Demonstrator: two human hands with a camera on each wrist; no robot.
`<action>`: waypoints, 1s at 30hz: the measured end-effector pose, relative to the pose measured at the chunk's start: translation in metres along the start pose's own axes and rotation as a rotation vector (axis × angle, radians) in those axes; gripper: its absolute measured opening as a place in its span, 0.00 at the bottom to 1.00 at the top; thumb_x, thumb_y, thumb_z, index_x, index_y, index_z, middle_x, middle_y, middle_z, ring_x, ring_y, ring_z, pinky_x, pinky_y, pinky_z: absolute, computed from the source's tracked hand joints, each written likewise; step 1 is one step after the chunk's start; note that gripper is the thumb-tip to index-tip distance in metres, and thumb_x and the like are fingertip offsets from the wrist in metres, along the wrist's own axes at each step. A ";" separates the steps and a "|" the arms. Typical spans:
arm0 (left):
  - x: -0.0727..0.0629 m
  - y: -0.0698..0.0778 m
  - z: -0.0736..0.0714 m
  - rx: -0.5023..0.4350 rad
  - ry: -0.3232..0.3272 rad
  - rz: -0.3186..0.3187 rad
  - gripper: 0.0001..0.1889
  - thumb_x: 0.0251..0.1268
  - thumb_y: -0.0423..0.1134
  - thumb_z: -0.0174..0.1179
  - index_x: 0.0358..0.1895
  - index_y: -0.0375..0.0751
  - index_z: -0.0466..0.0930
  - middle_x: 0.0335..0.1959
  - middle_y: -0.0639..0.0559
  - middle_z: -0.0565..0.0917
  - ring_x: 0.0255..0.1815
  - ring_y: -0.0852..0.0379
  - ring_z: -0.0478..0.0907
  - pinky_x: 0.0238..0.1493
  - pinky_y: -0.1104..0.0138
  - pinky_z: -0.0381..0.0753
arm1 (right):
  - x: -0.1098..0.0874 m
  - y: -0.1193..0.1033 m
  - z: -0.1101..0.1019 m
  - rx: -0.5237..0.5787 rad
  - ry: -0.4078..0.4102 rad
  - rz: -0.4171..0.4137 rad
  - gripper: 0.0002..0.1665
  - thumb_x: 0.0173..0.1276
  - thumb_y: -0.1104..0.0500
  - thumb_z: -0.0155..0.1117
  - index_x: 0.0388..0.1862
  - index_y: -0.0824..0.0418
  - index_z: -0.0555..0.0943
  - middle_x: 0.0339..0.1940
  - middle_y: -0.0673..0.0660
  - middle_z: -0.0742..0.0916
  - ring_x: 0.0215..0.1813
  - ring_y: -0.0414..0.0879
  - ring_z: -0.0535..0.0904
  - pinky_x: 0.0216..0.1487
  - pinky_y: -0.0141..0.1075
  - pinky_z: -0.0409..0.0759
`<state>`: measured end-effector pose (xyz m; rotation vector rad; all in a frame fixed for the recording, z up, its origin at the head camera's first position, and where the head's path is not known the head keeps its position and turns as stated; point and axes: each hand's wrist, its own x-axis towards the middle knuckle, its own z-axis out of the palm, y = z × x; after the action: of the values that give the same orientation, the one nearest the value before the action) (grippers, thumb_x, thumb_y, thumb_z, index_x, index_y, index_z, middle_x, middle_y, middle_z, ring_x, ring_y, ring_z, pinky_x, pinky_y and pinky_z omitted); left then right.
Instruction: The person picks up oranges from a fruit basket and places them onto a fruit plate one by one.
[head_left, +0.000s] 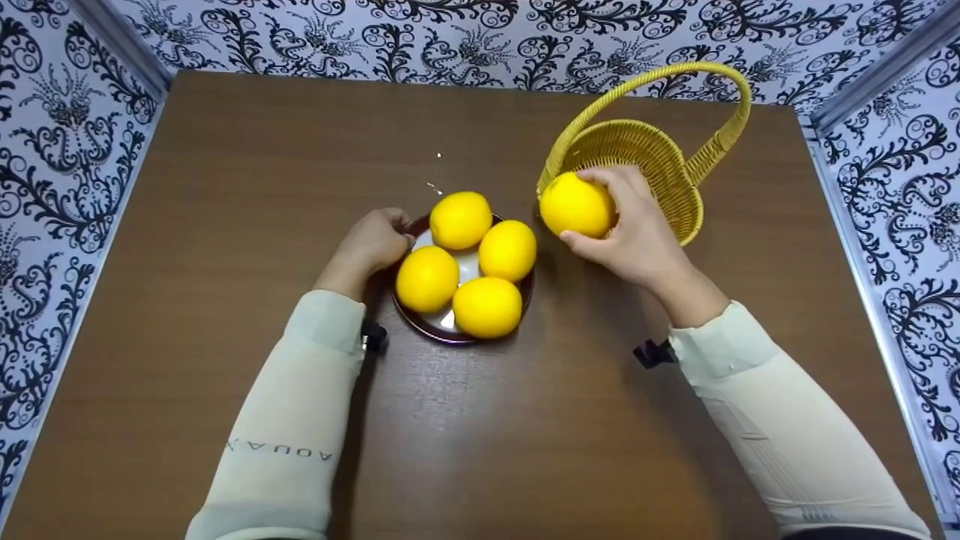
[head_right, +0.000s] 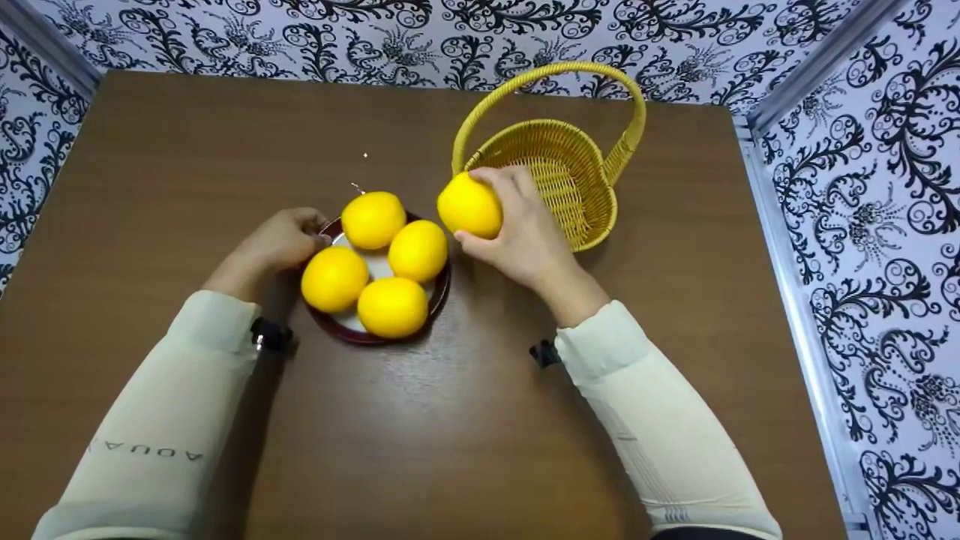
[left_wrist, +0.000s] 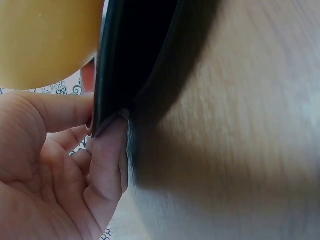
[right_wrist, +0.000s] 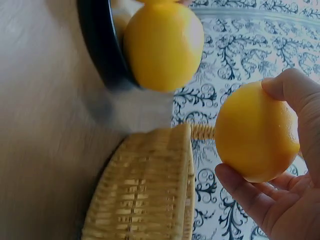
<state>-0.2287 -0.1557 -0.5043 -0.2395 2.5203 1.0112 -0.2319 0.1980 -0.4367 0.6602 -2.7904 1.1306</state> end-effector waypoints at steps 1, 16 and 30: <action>0.000 0.000 0.000 0.003 0.001 0.004 0.07 0.72 0.40 0.58 0.48 0.44 0.79 0.48 0.41 0.79 0.50 0.42 0.74 0.49 0.58 0.71 | 0.000 -0.002 0.002 -0.002 -0.004 -0.002 0.42 0.55 0.53 0.83 0.67 0.56 0.76 0.65 0.61 0.76 0.64 0.54 0.72 0.65 0.55 0.73; -0.002 0.002 -0.002 -0.010 -0.026 -0.015 0.10 0.72 0.39 0.58 0.52 0.45 0.78 0.47 0.42 0.78 0.48 0.43 0.73 0.47 0.59 0.72 | 0.001 -0.028 0.030 0.087 -0.063 -0.050 0.43 0.55 0.52 0.83 0.69 0.57 0.75 0.66 0.58 0.75 0.65 0.52 0.74 0.69 0.50 0.72; -0.002 0.001 -0.002 -0.017 -0.022 -0.010 0.10 0.72 0.39 0.58 0.52 0.45 0.78 0.45 0.42 0.78 0.47 0.43 0.73 0.47 0.58 0.71 | -0.001 -0.048 0.053 0.078 -0.123 -0.085 0.42 0.57 0.47 0.82 0.69 0.54 0.76 0.65 0.56 0.75 0.64 0.50 0.75 0.70 0.49 0.75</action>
<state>-0.2279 -0.1566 -0.5017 -0.2447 2.4896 1.0263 -0.2062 0.1317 -0.4441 0.8757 -2.7982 1.2285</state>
